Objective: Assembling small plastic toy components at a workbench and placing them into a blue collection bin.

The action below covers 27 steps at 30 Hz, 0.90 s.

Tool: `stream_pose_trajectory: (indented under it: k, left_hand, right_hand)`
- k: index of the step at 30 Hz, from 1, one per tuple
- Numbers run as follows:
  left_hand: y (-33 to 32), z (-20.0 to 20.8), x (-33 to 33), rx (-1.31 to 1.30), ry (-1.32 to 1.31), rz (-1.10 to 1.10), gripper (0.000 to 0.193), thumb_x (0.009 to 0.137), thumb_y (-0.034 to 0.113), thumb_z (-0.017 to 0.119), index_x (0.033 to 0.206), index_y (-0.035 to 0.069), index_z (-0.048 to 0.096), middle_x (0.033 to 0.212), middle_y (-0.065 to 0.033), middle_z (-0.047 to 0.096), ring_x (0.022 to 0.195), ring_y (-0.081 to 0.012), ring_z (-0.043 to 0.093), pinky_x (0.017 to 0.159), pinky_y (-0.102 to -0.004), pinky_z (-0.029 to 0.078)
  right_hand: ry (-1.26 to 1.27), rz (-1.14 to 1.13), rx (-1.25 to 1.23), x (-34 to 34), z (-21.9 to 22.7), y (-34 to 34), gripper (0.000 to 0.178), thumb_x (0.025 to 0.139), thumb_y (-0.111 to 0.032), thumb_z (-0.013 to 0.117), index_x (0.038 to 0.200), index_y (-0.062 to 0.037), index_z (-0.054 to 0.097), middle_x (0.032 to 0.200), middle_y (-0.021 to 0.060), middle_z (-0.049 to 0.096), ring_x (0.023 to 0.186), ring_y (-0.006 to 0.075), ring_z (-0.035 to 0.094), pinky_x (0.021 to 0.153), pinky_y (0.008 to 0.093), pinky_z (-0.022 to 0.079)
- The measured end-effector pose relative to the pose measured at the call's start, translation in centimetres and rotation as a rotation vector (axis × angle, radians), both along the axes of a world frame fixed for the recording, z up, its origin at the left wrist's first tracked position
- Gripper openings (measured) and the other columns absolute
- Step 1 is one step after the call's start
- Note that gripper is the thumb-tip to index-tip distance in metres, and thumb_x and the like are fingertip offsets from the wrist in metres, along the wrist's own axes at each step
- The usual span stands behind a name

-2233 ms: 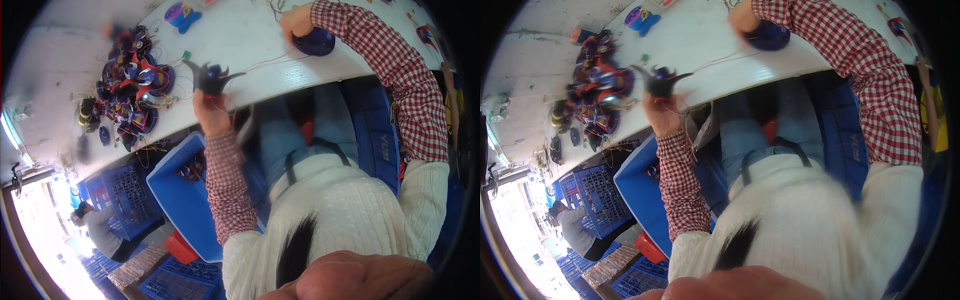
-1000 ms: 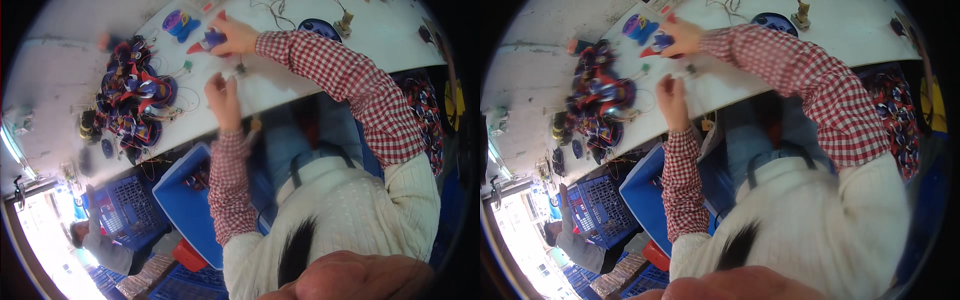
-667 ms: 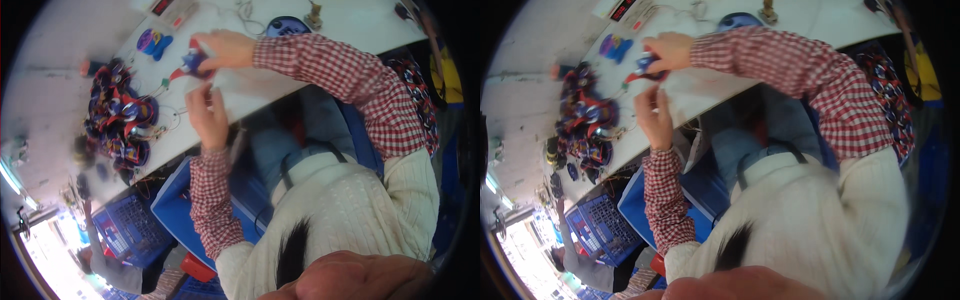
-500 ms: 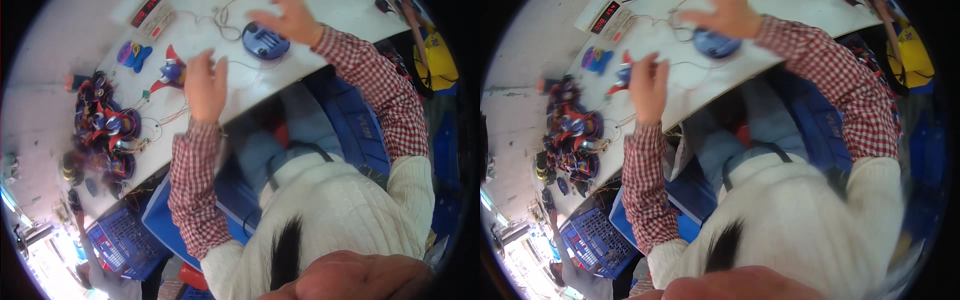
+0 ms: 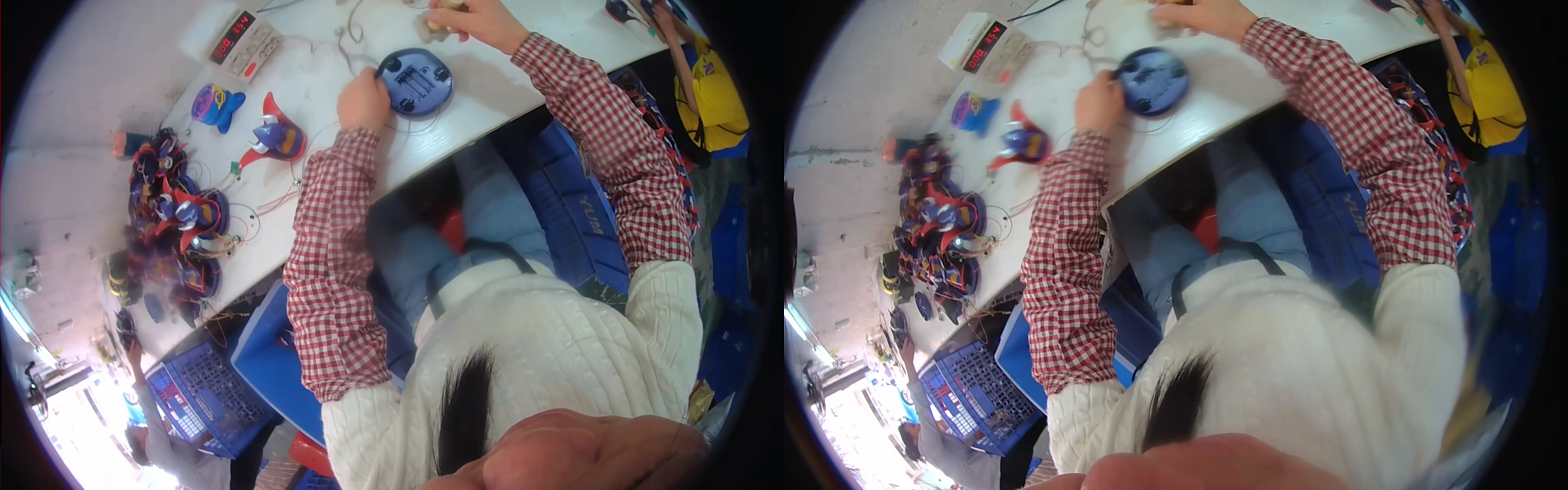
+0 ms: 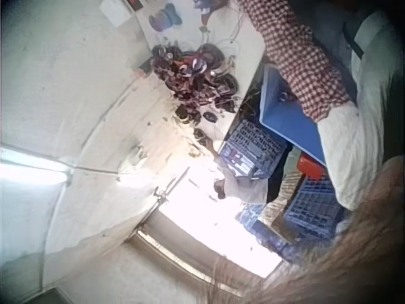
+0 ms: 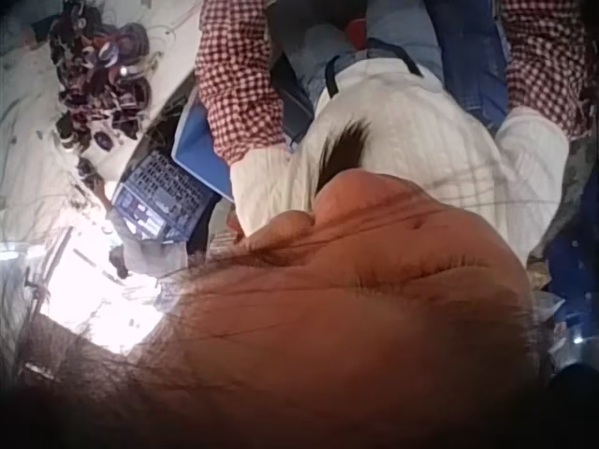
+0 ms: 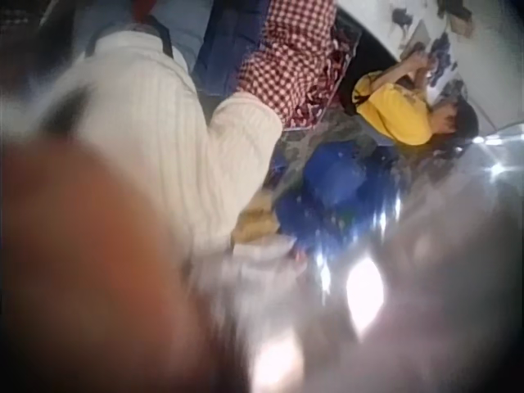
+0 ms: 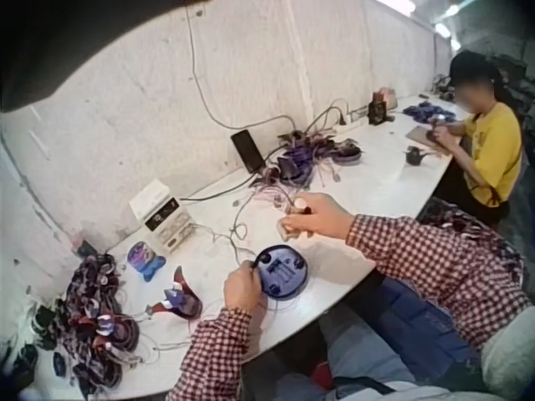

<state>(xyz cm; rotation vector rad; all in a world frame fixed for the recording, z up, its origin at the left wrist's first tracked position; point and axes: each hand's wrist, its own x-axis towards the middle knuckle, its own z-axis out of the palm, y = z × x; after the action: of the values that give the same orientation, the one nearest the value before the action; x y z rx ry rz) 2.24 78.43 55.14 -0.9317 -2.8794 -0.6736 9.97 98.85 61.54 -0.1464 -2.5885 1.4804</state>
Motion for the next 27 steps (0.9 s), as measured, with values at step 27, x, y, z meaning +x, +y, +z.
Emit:
stream_pose_trajectory:
  k: [27]
  left_hand:
    - [0.7,-0.3,1.0,0.054,0.128,-0.031,0.024,0.085,0.021,0.051,0.091,0.002,0.064,0.075,-0.0191,0.065,0.068,-0.0365,0.062,0.066,-0.0407,0.052]
  right_hand:
    - [0.488,0.159,0.547,2.6,-4.4,-3.8,0.016,0.084,-0.014,0.065,0.096,-0.0072,0.058,0.092,0.0031,0.056,0.069,0.0142,0.053,0.062,0.0213,0.045]
